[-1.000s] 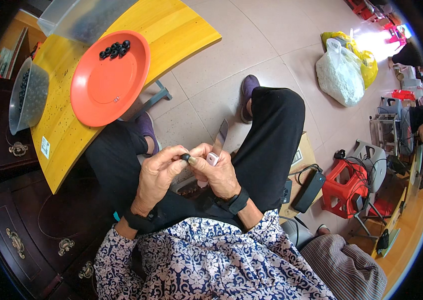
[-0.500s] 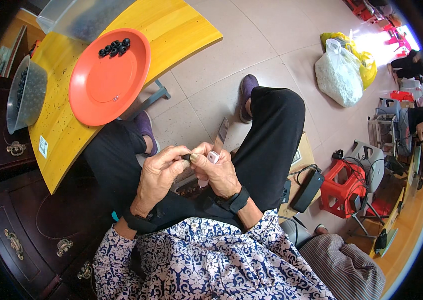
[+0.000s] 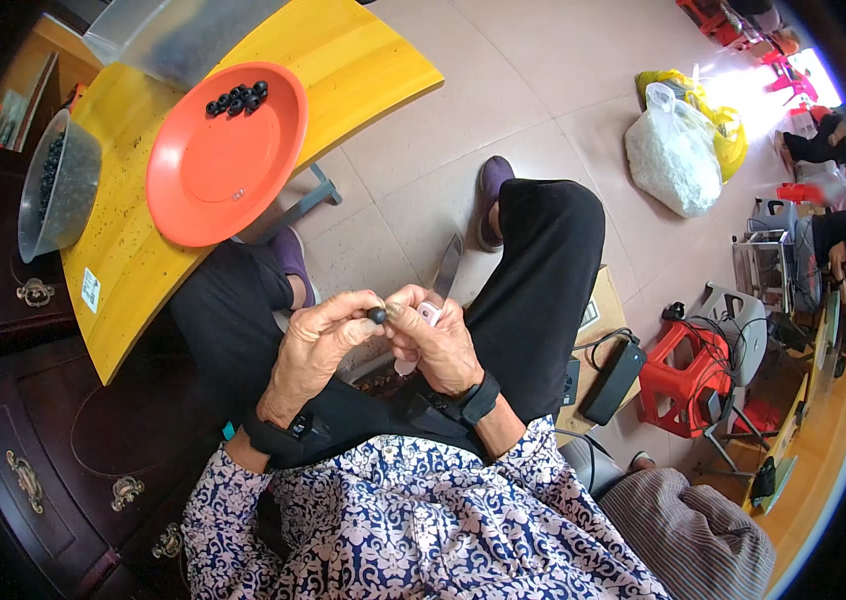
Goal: The recorder uses a small knife to remove pits or cut small dark fruits (olives or similar) and places them on a red plate.
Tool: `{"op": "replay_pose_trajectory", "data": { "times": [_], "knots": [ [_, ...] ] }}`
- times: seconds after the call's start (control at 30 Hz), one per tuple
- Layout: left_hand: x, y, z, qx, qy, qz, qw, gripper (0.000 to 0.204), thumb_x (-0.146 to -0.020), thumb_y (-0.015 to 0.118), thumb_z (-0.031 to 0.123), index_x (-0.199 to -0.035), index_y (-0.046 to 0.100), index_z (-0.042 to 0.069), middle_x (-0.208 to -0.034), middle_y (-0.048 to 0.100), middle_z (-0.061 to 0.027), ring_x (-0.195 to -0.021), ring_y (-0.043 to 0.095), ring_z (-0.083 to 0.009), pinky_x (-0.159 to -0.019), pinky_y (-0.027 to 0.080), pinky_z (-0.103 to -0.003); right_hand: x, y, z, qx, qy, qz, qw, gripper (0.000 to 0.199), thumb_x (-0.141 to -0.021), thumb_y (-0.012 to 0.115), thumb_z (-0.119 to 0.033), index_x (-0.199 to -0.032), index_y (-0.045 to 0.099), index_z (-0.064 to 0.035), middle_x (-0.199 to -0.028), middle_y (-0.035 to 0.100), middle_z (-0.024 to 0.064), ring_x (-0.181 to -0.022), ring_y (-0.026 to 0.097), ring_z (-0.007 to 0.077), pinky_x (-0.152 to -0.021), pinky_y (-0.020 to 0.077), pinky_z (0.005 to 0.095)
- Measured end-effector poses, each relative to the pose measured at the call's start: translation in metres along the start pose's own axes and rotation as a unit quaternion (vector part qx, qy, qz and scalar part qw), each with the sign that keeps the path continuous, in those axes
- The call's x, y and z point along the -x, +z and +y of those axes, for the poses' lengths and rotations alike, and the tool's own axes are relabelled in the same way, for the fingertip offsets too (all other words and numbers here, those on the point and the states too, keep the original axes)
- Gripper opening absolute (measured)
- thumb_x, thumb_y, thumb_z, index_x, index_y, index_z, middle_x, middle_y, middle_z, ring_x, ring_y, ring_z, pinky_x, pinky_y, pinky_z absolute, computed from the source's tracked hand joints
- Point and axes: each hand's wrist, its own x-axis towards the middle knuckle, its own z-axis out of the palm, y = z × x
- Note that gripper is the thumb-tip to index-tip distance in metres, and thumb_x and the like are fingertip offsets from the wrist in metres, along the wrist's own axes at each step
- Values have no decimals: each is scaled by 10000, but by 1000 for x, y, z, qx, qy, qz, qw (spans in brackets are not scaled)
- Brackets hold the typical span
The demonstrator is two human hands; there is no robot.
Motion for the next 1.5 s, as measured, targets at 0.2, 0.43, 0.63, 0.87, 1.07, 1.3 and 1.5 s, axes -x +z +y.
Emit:
{"op": "replay_pose_trajectory", "data": {
  "times": [0.2, 0.43, 0.63, 0.87, 1.07, 1.3, 1.5],
  "knots": [
    [3, 6, 1, -60, 53, -2, 997, 223, -892, 593, 43, -1103, 608, -28, -883, 617, -10, -830, 547, -52, -736, 439, -187, 4, 1, -2, -1, -35, -6, 999, 202, -905, 633, -221, -824, 597, -39, -649, 532, -30, -487, 423, 21, -424, 324, 170],
    [5, 8, 5, -24, 9, 6, 1000, 238, -894, 589, 63, -1116, 611, -20, -859, 618, -5, -801, 536, -41, -725, 435, -188, 6, 3, -5, 47, -55, -4, 997, 203, -872, 678, -210, -823, 583, -38, -662, 545, -17, -492, 418, 28, -428, 318, 179],
    [4, 5, -1, 38, -21, 4, 999, 251, -917, 566, 146, -1099, 622, -16, -852, 626, -10, -796, 551, -52, -742, 458, -218, 7, 5, -2, 81, -66, 10, 995, 196, -863, 688, -211, -824, 588, -47, -651, 572, -19, -477, 432, 19, -406, 313, 172],
    [-4, -4, -8, 125, -71, -23, 989, 289, -902, 594, 154, -1115, 584, -41, -947, 605, -46, -853, 549, -111, -786, 444, -251, 6, 11, -5, 129, -55, 42, 989, 171, -854, 694, -179, -845, 582, -51, -639, 581, -19, -470, 424, 9, -399, 290, 168],
    [-15, -5, -13, 164, -110, -45, 979, 274, -911, 581, 151, -1117, 595, -28, -925, 612, -30, -842, 551, -90, -779, 447, -235, 4, 5, -4, 114, -48, 60, 990, 183, -867, 680, -199, -847, 580, -48, -672, 604, -5, -468, 416, 12, -404, 291, 168],
    [-19, 3, 2, -42, -23, -60, 997, 211, -907, 570, 128, -1058, 622, -10, -838, 631, -10, -757, 561, -60, -699, 439, -203, 7, -4, -2, 56, -45, 57, 996, 199, -915, 617, -231, -865, 581, -42, -648, 531, -30, -499, 400, 17, -428, 317, 179],
    [-17, 0, 0, 21, -33, -53, 998, 225, -909, 566, 89, -1103, 602, -18, -878, 632, -31, -824, 601, -81, -778, 491, -223, 8, -1, -1, 52, -17, 50, 997, 243, -942, 571, -271, -838, 574, -51, -654, 512, -37, -521, 395, 19, -447, 318, 176]
  ]
}}
